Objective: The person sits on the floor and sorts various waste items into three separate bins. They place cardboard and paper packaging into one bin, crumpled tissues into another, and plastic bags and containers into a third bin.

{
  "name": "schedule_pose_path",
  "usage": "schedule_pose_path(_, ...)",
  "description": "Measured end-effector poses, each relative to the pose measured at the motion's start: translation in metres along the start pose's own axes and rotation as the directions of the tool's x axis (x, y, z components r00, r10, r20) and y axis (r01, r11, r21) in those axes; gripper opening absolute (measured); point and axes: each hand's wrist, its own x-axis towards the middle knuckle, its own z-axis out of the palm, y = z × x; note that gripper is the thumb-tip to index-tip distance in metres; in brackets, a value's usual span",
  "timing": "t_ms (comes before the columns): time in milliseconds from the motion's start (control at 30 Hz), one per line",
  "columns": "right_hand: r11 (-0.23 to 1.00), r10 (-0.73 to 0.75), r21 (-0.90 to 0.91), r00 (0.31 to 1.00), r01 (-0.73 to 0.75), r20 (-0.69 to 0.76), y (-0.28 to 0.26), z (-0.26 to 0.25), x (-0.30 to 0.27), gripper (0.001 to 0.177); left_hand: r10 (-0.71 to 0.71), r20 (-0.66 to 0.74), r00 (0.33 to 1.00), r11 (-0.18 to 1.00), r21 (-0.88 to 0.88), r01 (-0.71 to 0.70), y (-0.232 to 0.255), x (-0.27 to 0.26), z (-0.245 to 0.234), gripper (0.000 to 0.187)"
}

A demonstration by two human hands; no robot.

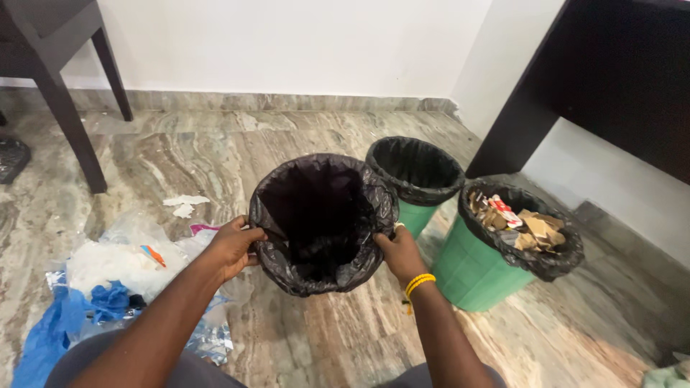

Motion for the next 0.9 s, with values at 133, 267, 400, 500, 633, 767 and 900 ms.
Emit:
schedule_pose_path(133, 0.951, 0.033, 0.306, 0.998, -0.046, 0.049, 0.0, -0.009, 0.003, 0.031, 0.004, -0.076, 0.997, 0.997, 0.076, 0.002, 0.003, -0.013, 0.025, 0.023)
schedule_pose_path(267, 0.853, 0.04, 0.517, 0.997, -0.067, 0.064, -0.004, -0.02, 0.018, 0.033, -0.005, -0.056, 0.998, 0.999, 0.049, 0.008, 0.013, 0.008, 0.034, 0.014)
schedule_pose_path(400, 0.642, 0.049, 0.761, 0.996, -0.092, 0.08, 0.021, -0.022, 0.041, 0.031, -0.023, -0.038, 0.999, 1.0, -0.011, 0.022, 0.002, 0.034, 0.027, 0.01)
schedule_pose_path(500, 0.612, 0.066, 0.788, 0.998, -0.061, 0.026, 0.06, -0.022, 0.062, 0.028, -0.003, -0.021, 1.0, 0.973, -0.233, -0.002, -0.016, 0.042, 0.028, 0.01)
schedule_pose_path(633, 0.627, 0.09, 0.772, 0.994, -0.104, 0.061, 0.103, -0.027, 0.08, 0.031, 0.077, -0.058, 0.995, 0.945, -0.315, -0.092, -0.043, 0.035, 0.046, 0.016)
schedule_pose_path(767, 0.65, 0.067, 0.741, 0.984, -0.17, 0.166, 0.112, -0.031, 0.066, 0.031, 0.126, -0.148, 0.981, 0.927, -0.335, -0.17, -0.059, 0.019, 0.067, 0.021)
schedule_pose_path(900, 0.522, 0.204, 0.831, 0.974, -0.19, 0.094, 0.084, -0.026, 0.057, 0.043, 0.09, -0.164, 0.982, 0.919, -0.367, -0.145, -0.061, 0.005, 0.087, 0.023)
